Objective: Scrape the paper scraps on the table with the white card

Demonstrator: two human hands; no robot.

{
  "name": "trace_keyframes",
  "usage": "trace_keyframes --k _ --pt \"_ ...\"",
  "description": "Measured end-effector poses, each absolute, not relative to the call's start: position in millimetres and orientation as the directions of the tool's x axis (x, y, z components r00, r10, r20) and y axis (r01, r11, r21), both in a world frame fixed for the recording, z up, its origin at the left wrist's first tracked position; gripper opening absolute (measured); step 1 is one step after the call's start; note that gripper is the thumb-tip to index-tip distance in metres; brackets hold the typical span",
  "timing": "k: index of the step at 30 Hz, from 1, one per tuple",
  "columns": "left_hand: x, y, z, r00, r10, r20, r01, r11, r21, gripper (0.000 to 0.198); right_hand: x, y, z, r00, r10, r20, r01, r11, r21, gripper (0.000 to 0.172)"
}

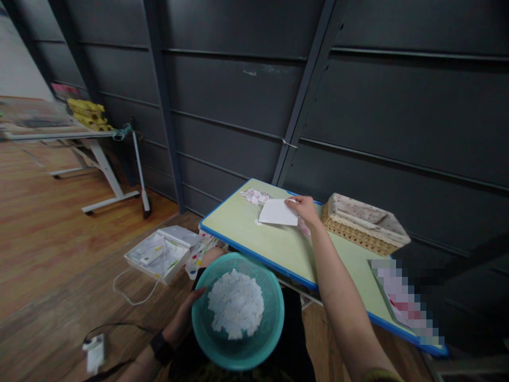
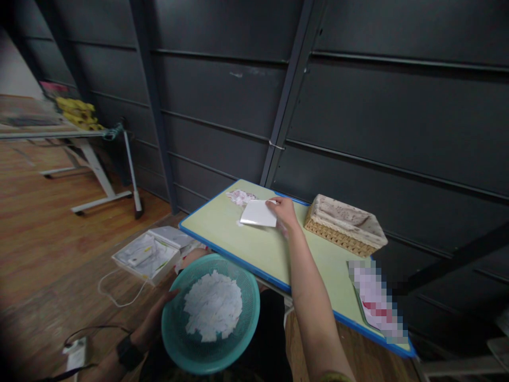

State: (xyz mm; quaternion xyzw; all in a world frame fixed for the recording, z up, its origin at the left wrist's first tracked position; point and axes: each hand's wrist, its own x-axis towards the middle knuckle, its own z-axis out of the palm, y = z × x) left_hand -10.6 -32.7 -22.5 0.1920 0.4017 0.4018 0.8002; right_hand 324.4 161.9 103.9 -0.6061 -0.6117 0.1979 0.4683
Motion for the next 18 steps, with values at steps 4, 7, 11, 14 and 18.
trace_keyframes --k 4,7,11,14,18 --pt "-11.5 -32.3 -25.3 0.336 0.801 -0.496 -0.5 0.598 0.626 0.04 326.8 162.8 104.4 0.174 0.923 0.343 0.605 0.174 -0.777 0.038" --pt "-11.7 -30.9 -27.7 0.321 0.796 -0.513 -0.493 0.603 0.627 0.038 328.0 159.8 108.3 0.195 0.916 0.35 0.617 0.163 -0.77 0.04" --pt "-12.3 -29.1 -31.9 0.299 0.797 -0.525 -0.513 0.598 0.615 0.043 326.5 154.1 114.6 0.174 0.919 0.354 0.669 0.153 -0.727 0.039" --pt "-13.1 -28.2 -33.8 0.268 0.801 -0.536 -0.522 0.588 0.618 0.047 325.2 151.2 117.8 0.165 0.914 0.37 0.686 0.163 -0.709 0.04" --pt "-13.3 -27.3 -34.6 0.263 0.802 -0.537 -0.524 0.586 0.619 0.048 327.7 147.3 122.9 0.132 0.923 0.361 0.734 0.154 -0.661 0.04"
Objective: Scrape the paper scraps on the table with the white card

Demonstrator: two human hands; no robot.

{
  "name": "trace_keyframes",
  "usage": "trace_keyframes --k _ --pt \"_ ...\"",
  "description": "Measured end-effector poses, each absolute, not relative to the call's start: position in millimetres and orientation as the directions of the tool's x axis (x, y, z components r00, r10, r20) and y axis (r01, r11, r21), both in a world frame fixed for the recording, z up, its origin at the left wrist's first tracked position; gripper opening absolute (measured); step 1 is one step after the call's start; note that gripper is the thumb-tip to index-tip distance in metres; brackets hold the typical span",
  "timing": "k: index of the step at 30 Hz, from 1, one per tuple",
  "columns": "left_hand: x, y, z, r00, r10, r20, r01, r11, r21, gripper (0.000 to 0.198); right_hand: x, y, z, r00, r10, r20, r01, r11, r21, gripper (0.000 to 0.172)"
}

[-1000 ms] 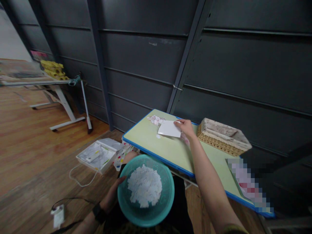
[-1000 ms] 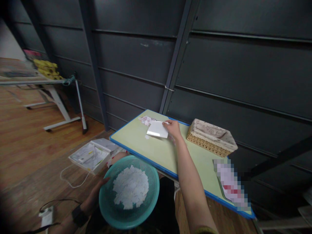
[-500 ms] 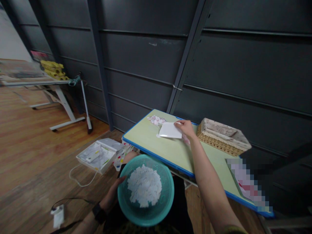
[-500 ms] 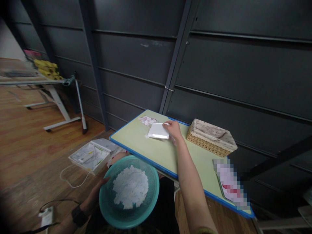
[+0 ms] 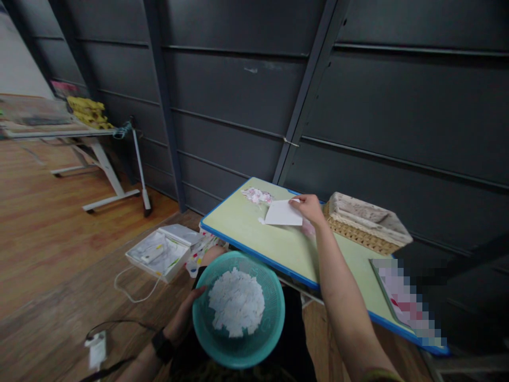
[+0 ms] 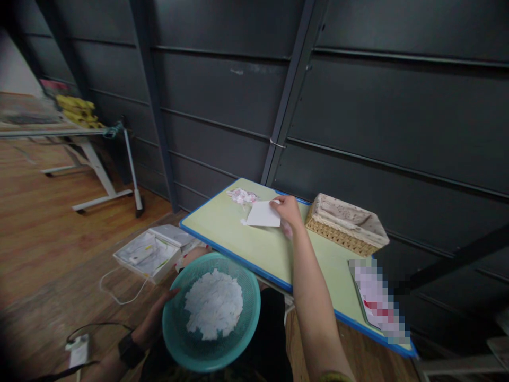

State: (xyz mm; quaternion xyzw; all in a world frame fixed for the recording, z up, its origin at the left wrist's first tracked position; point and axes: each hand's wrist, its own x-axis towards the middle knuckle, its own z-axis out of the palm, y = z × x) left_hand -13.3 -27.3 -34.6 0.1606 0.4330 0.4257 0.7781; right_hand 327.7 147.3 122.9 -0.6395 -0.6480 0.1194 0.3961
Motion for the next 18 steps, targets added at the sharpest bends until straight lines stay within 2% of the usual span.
trace_keyframes --k 8,13,18 --pt "-13.8 -28.2 -39.8 0.288 0.812 -0.507 -0.52 0.577 0.63 0.049 340.3 140.0 133.7 0.16 0.894 0.419 0.857 0.085 -0.508 0.037" --pt "-13.9 -29.2 -35.5 0.276 0.797 -0.537 -0.503 0.596 0.626 0.048 348.1 138.1 131.5 0.133 0.882 0.452 0.848 0.135 -0.513 0.036" --pt "-12.3 -30.1 -29.9 0.266 0.81 -0.523 -0.516 0.578 0.632 0.044 350.2 126.5 134.0 0.084 0.917 0.391 0.844 0.143 -0.517 0.037"
